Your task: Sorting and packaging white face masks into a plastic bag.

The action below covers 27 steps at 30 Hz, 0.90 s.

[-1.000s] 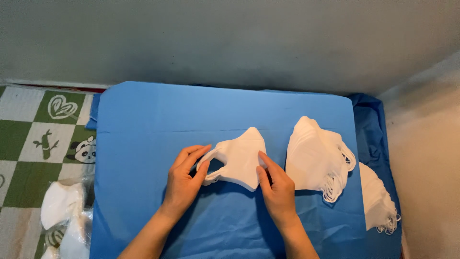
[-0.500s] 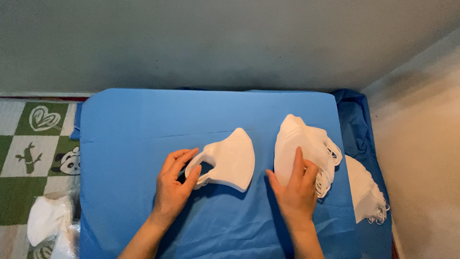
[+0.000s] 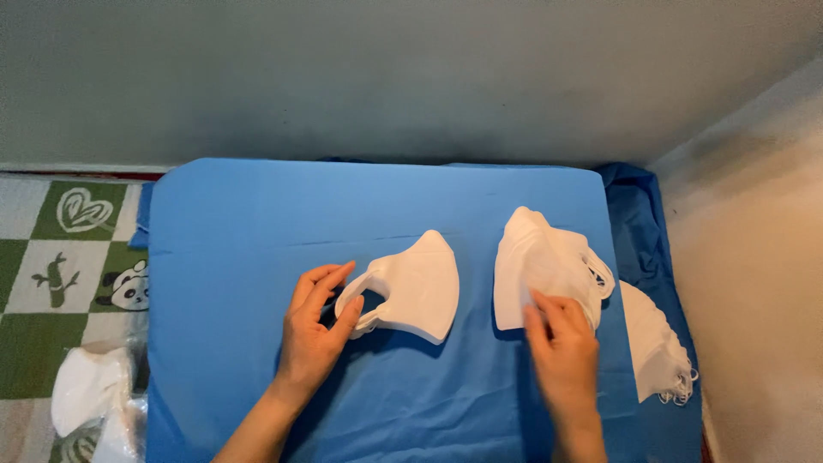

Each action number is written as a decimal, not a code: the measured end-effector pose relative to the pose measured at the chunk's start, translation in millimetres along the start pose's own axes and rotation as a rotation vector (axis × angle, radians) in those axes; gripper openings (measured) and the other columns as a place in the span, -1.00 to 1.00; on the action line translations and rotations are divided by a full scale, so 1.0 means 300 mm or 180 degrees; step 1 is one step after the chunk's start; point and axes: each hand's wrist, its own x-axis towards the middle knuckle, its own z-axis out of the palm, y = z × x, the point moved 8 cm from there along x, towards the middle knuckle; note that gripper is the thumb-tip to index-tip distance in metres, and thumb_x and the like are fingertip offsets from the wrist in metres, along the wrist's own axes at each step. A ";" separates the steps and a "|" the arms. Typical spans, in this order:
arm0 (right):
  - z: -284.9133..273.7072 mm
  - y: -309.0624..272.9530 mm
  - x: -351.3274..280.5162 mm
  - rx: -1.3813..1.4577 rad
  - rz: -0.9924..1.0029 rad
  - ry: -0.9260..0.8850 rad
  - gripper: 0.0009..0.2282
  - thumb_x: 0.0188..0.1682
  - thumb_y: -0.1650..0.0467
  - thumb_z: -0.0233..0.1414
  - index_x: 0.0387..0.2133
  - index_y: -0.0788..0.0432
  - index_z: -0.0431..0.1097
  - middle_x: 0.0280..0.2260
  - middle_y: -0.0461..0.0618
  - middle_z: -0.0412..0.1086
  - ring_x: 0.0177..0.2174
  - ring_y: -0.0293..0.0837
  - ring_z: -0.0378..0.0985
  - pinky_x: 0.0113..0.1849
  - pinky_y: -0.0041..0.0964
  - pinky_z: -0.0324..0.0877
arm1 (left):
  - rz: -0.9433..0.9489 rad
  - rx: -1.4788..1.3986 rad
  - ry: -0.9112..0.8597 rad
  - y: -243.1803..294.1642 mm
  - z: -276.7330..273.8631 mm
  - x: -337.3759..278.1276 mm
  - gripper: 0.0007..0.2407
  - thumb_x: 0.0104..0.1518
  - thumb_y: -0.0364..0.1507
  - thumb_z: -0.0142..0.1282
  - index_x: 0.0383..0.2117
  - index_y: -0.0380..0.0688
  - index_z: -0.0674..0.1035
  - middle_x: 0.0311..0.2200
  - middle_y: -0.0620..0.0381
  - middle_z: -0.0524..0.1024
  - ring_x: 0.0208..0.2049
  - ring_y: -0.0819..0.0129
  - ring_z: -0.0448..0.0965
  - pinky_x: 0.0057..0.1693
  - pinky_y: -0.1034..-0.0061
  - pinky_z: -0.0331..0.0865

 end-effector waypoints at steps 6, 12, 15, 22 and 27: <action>-0.187 -0.166 -0.048 -0.0208 -0.0422 0.0284 -0.85 -0.03 0.60 0.09 -0.23 0.51 0.50 -0.25 0.25 0.52 -0.34 0.01 0.57 -0.22 -0.20 0.47 | 0.0323 -0.0022 0.0128 0.042 -0.021 -0.011 -0.62 0.10 -0.45 0.19 0.09 -0.21 0.54 0.04 0.02 0.43 0.04 0.26 0.47 0.14 0.44 0.36; -0.109 -0.135 -0.147 0.1286 -0.0366 -0.0412 -0.70 -0.17 0.54 0.11 -0.12 0.24 0.49 -0.49 0.10 0.63 -0.71 -0.29 0.58 -0.67 -0.49 0.58 | 0.0814 -0.0455 -0.0255 0.113 -0.033 -0.022 -0.42 0.18 -0.12 -0.09 0.24 -0.29 0.37 0.28 -0.09 0.33 0.32 0.03 0.22 0.39 0.13 0.13; -0.014 -0.233 -0.140 0.2124 0.0118 -0.0715 -0.77 -0.12 0.61 0.08 -0.18 0.42 0.51 -0.49 0.20 0.59 -0.68 -0.17 0.51 -0.62 -0.39 0.47 | 0.0573 -0.1317 -0.0721 0.077 -0.001 -0.045 -0.14 0.12 0.29 -0.12 0.31 -0.26 0.27 0.26 -0.19 0.23 0.31 -0.01 0.21 0.36 0.08 0.15; 0.150 -0.247 -0.053 0.2917 0.0298 -0.0659 -0.56 -0.02 0.56 0.01 0.18 0.36 0.23 -0.46 0.08 0.36 -0.65 -0.25 0.37 -0.67 -0.47 0.38 | 0.0288 -0.0510 0.0031 0.048 -0.035 -0.035 -0.62 0.14 -0.48 0.17 0.12 -0.15 0.48 -0.27 0.15 0.57 -0.20 0.44 0.60 -0.06 0.56 0.57; 0.232 -0.177 -0.063 0.2719 0.0387 -0.0598 -0.56 0.01 0.52 0.04 0.21 0.24 0.27 -0.52 -0.09 0.31 -0.61 -0.37 0.22 -0.61 -0.55 0.12 | 0.0375 -0.0349 0.0368 0.088 -0.062 -0.023 -0.72 0.12 -0.57 0.17 -0.01 -0.23 0.59 -0.27 0.14 0.55 -0.26 0.44 0.56 -0.05 0.61 0.51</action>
